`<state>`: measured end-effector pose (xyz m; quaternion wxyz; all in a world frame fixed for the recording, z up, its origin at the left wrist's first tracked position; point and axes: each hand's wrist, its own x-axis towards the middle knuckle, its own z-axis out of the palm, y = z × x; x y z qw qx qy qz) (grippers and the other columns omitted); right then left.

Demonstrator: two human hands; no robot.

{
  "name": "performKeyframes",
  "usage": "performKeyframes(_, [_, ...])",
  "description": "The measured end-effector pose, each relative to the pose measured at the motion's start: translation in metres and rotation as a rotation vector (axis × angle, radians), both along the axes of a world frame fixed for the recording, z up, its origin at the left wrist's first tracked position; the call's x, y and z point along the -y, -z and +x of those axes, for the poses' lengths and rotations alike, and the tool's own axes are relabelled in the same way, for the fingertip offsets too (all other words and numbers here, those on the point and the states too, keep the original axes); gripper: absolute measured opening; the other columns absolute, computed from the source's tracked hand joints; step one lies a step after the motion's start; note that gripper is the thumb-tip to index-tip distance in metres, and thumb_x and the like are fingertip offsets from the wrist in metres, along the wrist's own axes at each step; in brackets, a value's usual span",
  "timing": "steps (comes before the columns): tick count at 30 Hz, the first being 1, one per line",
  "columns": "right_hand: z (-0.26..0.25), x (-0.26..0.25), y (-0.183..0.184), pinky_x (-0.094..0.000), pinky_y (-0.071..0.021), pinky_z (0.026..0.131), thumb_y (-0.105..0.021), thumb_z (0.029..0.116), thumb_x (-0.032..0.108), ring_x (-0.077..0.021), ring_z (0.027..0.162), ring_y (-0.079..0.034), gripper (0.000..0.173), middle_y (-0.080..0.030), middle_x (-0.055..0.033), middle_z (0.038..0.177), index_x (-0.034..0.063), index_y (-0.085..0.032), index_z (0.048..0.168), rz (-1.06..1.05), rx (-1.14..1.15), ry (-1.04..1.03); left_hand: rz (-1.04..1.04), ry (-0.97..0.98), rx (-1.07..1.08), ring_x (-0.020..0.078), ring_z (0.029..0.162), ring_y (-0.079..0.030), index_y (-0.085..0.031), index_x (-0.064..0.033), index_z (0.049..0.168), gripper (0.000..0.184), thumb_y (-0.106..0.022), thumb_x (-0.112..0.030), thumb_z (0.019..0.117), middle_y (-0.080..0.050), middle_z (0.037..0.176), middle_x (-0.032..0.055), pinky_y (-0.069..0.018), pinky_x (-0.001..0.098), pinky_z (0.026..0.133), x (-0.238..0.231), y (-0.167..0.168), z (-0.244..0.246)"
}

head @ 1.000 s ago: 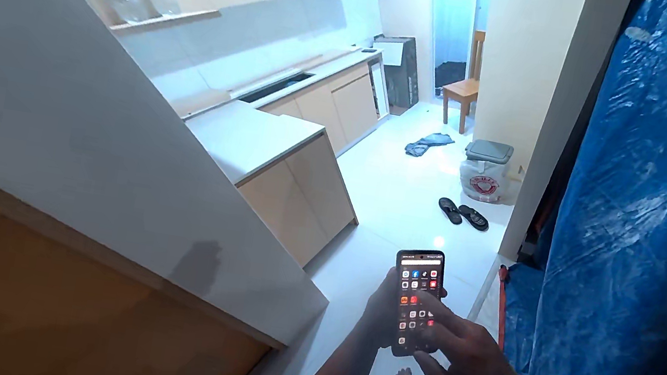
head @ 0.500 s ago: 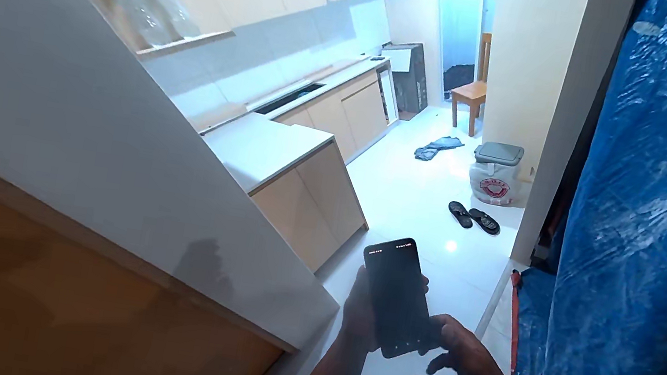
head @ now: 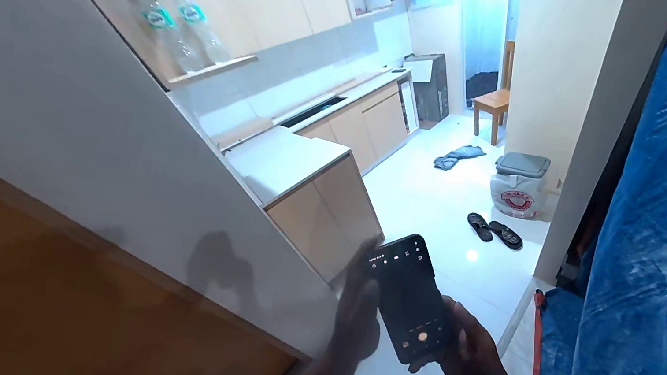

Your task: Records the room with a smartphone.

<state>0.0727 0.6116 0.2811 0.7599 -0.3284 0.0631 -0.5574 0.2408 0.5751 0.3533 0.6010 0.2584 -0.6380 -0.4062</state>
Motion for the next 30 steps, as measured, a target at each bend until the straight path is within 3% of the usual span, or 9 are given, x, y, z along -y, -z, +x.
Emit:
performKeyframes(3, [-0.019,0.002,-0.004,-0.0434,-0.065,0.068,-0.059,0.0978,0.056,-0.0264,0.093,-0.075,0.05,-0.073,-0.0105,0.116,0.0169,-0.064,0.128,-0.043,0.014,-0.012,-0.232,-0.134,0.303,-0.0004,0.118,-0.06,-0.055,-0.0246,0.145,0.053,-0.048,-0.056,0.1028,-0.063,0.135,-0.014,-0.0518,0.0258,0.102,0.003,-0.027,0.003])
performKeyframes(5, [-0.032,-0.002,-0.004,-0.0415,-0.0649,0.067,-0.062,0.0969,0.054,-0.0246,0.092,-0.075,0.048,-0.074,-0.009,0.115,0.0172,-0.064,0.127,-0.082,0.017,-0.022,-0.377,-0.235,0.477,-0.0024,0.105,-0.063,-0.063,-0.0188,0.136,0.049,-0.044,-0.052,0.1061,-0.068,0.119,-0.0096,-0.054,0.022,0.091,-0.003,-0.041,0.003])
performKeyframes(8, [-0.051,-0.013,0.002,-0.0404,-0.065,0.068,-0.066,0.0972,0.039,-0.0223,0.092,-0.075,0.037,-0.074,-0.0073,0.115,0.0185,-0.065,0.128,-0.157,0.027,-0.05,-0.446,-0.316,0.631,-0.0026,0.09,-0.062,-0.066,-0.0125,0.13,0.049,-0.039,-0.048,0.1085,-0.068,0.105,-0.0044,-0.0528,0.0183,0.078,-0.028,-0.05,-0.007])
performKeyframes(13, [-0.077,-0.037,0.016,-0.0389,-0.0654,0.071,-0.069,0.0925,0.011,-0.0192,0.095,-0.075,0.04,-0.073,-0.0039,0.118,0.0212,-0.064,0.131,-0.262,0.046,-0.051,-0.488,-0.363,0.756,-0.0028,0.091,-0.062,-0.065,-0.0194,0.133,0.049,-0.035,-0.05,0.1086,-0.067,0.103,-0.0043,-0.0536,0.0176,0.079,-0.067,-0.052,-0.032])
performKeyframes(20, [-0.092,-0.058,0.024,-0.0381,-0.0657,0.073,-0.068,0.0919,0.005,-0.0179,0.098,-0.075,0.045,-0.073,-0.0024,0.12,0.0216,-0.062,0.133,-0.325,0.118,-0.072,-0.604,-0.331,0.916,0.0027,0.083,-0.058,-0.062,-0.018,0.138,0.046,-0.033,-0.04,0.1091,-0.06,0.093,0.0002,-0.0508,0.0189,0.074,-0.102,-0.071,-0.052])
performKeyframes(30, [-0.108,-0.074,0.027,-0.0342,-0.0655,0.075,-0.067,0.0934,0.001,-0.0139,0.101,-0.074,0.048,-0.07,0.0011,0.124,0.0214,-0.058,0.136,-0.415,0.091,0.01,-0.682,-0.289,0.903,0.0019,0.082,-0.056,-0.065,-0.0164,0.133,0.044,-0.033,-0.036,0.1101,-0.06,0.09,-0.0003,-0.047,0.0161,0.073,-0.112,-0.076,-0.069])
